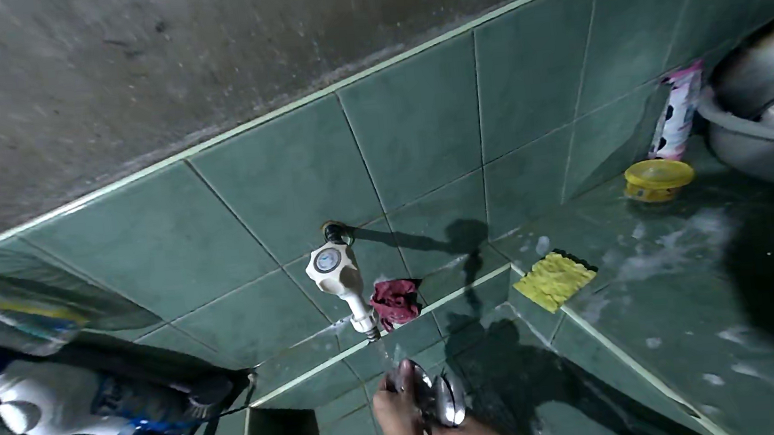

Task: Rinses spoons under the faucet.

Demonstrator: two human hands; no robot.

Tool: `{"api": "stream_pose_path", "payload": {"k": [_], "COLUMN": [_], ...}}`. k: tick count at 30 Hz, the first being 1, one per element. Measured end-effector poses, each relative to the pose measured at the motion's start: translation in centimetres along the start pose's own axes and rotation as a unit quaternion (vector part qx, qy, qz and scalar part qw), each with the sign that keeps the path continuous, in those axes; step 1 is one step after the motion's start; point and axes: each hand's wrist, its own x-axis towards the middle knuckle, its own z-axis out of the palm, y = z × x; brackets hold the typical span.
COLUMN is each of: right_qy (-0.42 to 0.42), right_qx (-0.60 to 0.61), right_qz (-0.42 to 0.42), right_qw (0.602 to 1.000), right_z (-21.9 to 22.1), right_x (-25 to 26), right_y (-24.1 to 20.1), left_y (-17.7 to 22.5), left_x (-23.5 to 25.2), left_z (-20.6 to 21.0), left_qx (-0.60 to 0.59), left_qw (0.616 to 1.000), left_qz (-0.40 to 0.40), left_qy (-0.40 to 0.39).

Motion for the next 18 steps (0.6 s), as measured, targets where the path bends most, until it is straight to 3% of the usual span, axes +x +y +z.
{"api": "stream_pose_path", "payload": {"k": [2, 5, 8, 12, 15, 18], "right_qy": [0.014, 0.021, 0.006, 0.063, 0.072, 0.091], "right_qx": [-0.008, -0.039, -0.167, -0.331, -0.391, -0.439], "right_qz": [-0.006, -0.001, 0.009, 0.062, 0.095, 0.092], "right_qw": [1.0, 0.999, 0.986, 0.939, 0.912, 0.889], "right_z": [0.5, -0.3, -1.2, 0.5, 1.7, 2.5], "right_x": [-0.1, 0.4, 1.1, 1.1, 1.1, 1.1], "right_y": [-0.4, -0.7, -1.0, -3.1, -4.2, -4.7], "left_y": [0.3, 0.8, 1.0, 2.0, 3.0, 3.1], "left_x": [-0.5, -1.6, -0.9, 0.0, 0.2, -0.1], "left_z": [0.0, -0.9, -2.0, -2.9, -2.9, -3.2], "left_qx": [-0.062, -0.111, -0.107, -0.046, 0.059, 0.029], "left_qw": [0.998, 0.99, 0.99, 0.993, 0.987, 0.977], "left_qz": [-0.005, -0.043, -0.009, -0.01, -0.085, -0.149], "left_qy": [0.002, -0.08, -0.093, -0.109, -0.125, -0.15]}}
